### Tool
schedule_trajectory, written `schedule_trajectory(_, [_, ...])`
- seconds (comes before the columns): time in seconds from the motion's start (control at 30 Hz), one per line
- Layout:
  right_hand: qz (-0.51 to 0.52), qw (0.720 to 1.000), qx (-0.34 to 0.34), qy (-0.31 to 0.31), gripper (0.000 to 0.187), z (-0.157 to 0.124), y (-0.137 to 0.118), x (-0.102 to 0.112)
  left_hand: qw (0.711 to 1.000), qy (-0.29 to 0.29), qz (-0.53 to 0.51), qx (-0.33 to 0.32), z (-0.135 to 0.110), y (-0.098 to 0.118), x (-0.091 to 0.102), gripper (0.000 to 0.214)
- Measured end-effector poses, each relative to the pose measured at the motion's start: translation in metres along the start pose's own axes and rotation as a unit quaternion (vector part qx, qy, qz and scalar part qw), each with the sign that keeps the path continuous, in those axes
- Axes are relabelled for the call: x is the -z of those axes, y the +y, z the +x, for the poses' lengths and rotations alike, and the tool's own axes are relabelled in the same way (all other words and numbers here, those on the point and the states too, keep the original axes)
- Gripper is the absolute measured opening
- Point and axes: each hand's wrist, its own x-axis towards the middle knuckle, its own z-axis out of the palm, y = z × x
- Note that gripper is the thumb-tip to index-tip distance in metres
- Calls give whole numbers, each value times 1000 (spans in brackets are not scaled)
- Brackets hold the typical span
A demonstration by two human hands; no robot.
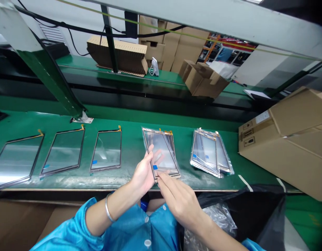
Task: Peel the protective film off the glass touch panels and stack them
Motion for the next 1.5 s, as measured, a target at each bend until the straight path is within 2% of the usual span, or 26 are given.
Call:
schedule_trajectory(0.17, [18,1000,-14,1,21,-1,2,-3,1000,-3,10,-6,-1,0,0,45])
schedule_trajectory(0.23, [103,992,-70,-3,20,1,4,-6,999,-16,23,-18,-1,-3,3,48])
schedule_trajectory(0.27, [174,978,-119,-10,19,3,6,-8,999,-25,33,-26,-1,-6,6,50])
schedule_trajectory(0.3, [257,949,-180,-17,18,6,9,-11,998,-36,44,-35,-1,-9,8,52])
schedule_trajectory(0.33, [344,905,-249,-21,17,9,13,-13,996,-49,57,-42,0,-13,11,55])
schedule_trajectory(0.4, [493,783,-379,-14,15,13,28,-17,992,-81,84,-49,2,-19,19,59])
schedule_trajectory(0.47, [575,667,-472,33,15,8,57,-14,986,-100,118,-55,5,-22,29,53])
schedule_trajectory(0.5, [585,626,-509,78,14,2,77,-9,983,-104,137,-60,6,-22,34,48])
schedule_trajectory(0.53, [575,598,-541,139,14,-8,99,-2,980,-109,157,-62,6,-21,40,44])
schedule_trajectory(0.6, [482,564,-599,302,18,-35,144,17,973,-118,188,-57,4,-15,53,39])
schedule_trajectory(0.63, [412,555,-610,388,20,-49,161,27,971,-120,199,-47,2,-12,59,39])
schedule_trajectory(0.67, [354,552,-610,446,20,-62,174,35,971,-117,207,-35,0,-10,64,39])
schedule_trajectory(0.73, [279,577,-589,492,13,-77,178,44,971,-97,219,-11,-3,-8,71,39])
schedule_trajectory(0.8, [284,628,-573,444,11,-75,158,40,970,-85,228,3,-6,-11,73,40])
schedule_trajectory(0.83, [315,649,-569,395,15,-68,143,34,969,-88,233,4,-6,-13,74,41])
schedule_trajectory(0.87, [362,659,-569,333,20,-58,126,27,966,-98,239,3,-7,-16,73,42])
schedule_trajectory(0.93, [485,637,-561,212,28,-35,98,15,959,-118,258,-5,-8,-21,73,43])
schedule_trajectory(1.0, [569,601,-541,149,38,-18,81,7,950,-124,285,-19,-9,-23,74,41])
schedule_trajectory(1.1, [585,585,-543,144,41,-12,76,5,936,-120,328,-44,-10,-22,78,37])
schedule_trajectory(1.23, [581,561,-573,138,37,-22,84,8,921,-116,365,-72,-9,-19,78,40])
schedule_trajectory(1.37, [639,509,-555,157,36,-30,81,-5,914,-93,375,-119,-17,-22,69,70])
schedule_trajectory(1.5, [677,462,-551,157,37,-35,38,-43,916,-92,357,-161,-37,-22,60,101])
